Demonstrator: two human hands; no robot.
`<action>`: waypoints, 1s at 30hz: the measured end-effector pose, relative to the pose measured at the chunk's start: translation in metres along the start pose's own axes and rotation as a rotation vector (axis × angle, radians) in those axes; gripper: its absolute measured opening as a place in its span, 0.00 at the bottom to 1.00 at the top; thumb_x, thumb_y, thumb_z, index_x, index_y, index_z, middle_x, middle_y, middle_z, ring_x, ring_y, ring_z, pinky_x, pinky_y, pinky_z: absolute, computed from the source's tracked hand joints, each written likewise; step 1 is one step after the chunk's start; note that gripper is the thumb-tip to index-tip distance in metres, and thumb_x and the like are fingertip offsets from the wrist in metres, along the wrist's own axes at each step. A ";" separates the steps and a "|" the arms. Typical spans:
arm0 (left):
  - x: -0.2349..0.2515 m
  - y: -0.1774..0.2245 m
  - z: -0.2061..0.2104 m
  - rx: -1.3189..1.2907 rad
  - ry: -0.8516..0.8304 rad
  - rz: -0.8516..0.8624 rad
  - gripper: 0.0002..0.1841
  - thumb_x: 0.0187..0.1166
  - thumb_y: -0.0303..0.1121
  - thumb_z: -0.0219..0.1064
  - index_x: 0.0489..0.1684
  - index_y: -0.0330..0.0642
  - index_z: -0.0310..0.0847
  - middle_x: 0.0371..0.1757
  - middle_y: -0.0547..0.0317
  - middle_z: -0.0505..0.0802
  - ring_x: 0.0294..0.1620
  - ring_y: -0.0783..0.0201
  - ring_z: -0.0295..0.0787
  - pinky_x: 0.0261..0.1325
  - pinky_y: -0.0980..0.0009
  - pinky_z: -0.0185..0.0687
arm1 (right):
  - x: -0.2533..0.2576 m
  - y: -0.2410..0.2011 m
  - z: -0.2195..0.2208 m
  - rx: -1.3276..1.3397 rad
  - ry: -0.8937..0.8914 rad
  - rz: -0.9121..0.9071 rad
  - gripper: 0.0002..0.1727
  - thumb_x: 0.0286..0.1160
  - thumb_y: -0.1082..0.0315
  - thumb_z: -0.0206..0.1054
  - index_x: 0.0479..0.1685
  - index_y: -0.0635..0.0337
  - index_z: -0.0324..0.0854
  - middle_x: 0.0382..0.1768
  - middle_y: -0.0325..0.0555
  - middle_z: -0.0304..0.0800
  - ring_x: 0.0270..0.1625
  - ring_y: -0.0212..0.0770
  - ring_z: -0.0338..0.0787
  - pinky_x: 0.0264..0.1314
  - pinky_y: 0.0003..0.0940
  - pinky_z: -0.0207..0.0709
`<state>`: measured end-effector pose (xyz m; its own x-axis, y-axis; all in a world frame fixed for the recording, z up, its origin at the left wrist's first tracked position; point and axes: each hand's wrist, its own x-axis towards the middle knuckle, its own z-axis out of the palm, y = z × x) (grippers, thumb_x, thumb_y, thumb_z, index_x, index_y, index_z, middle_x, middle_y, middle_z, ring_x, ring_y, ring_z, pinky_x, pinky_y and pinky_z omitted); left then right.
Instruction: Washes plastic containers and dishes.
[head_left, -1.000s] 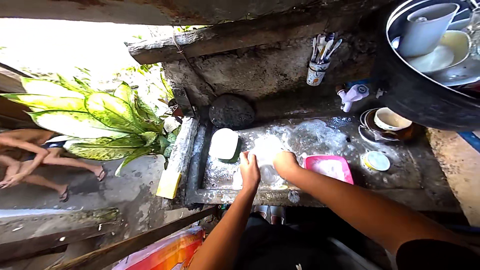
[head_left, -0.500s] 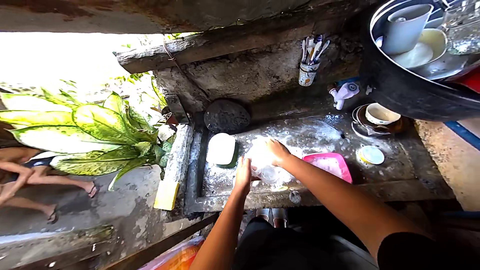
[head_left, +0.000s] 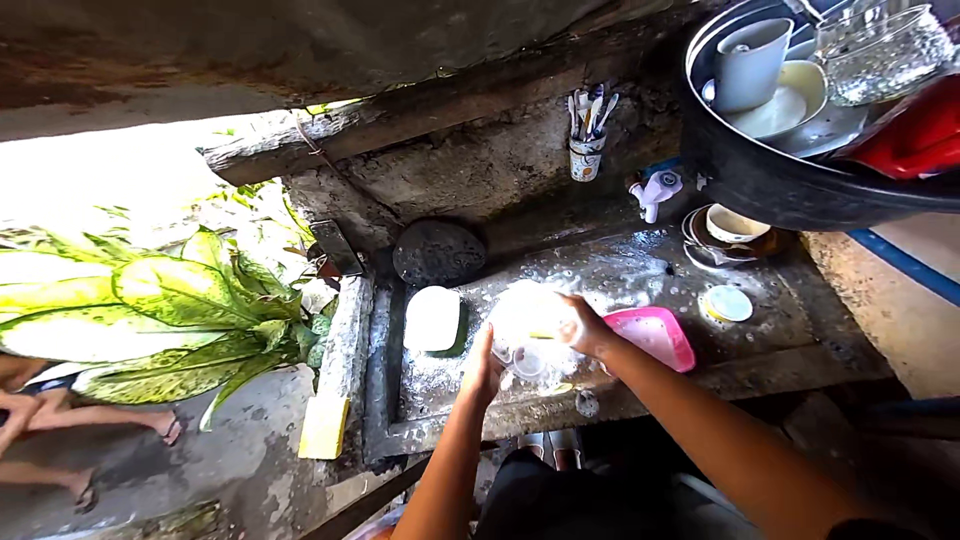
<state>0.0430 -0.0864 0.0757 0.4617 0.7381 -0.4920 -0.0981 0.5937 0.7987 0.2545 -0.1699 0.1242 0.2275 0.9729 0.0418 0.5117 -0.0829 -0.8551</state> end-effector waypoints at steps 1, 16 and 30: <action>0.001 -0.003 -0.006 -0.035 0.007 -0.040 0.28 0.96 0.47 0.46 0.86 0.38 0.59 0.60 0.37 0.90 0.52 0.47 0.94 0.53 0.50 0.92 | -0.009 0.015 -0.007 0.068 0.143 0.073 0.23 0.78 0.62 0.64 0.68 0.64 0.83 0.63 0.55 0.91 0.69 0.43 0.87 0.79 0.42 0.77; -0.015 -0.015 0.023 -0.336 0.332 -0.271 0.14 0.94 0.34 0.46 0.65 0.36 0.71 0.48 0.45 0.86 0.44 0.55 0.86 0.47 0.56 0.85 | -0.084 0.175 -0.017 -0.511 -0.293 0.968 0.34 0.75 0.57 0.71 0.75 0.74 0.74 0.73 0.71 0.80 0.79 0.67 0.78 0.80 0.66 0.69; 0.008 -0.025 0.030 -0.085 -0.112 -0.332 0.10 0.88 0.25 0.55 0.60 0.33 0.77 0.46 0.47 0.94 0.35 0.62 0.92 0.33 0.72 0.87 | -0.051 0.053 -0.024 1.233 0.129 0.087 0.51 0.43 0.45 0.89 0.71 0.59 0.72 0.55 0.54 0.91 0.48 0.49 0.93 0.49 0.48 0.90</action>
<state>0.0757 -0.1051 0.0617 0.5741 0.4634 -0.6751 0.0026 0.8234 0.5675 0.2897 -0.2287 0.0887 0.3369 0.9403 -0.0488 -0.6127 0.1796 -0.7696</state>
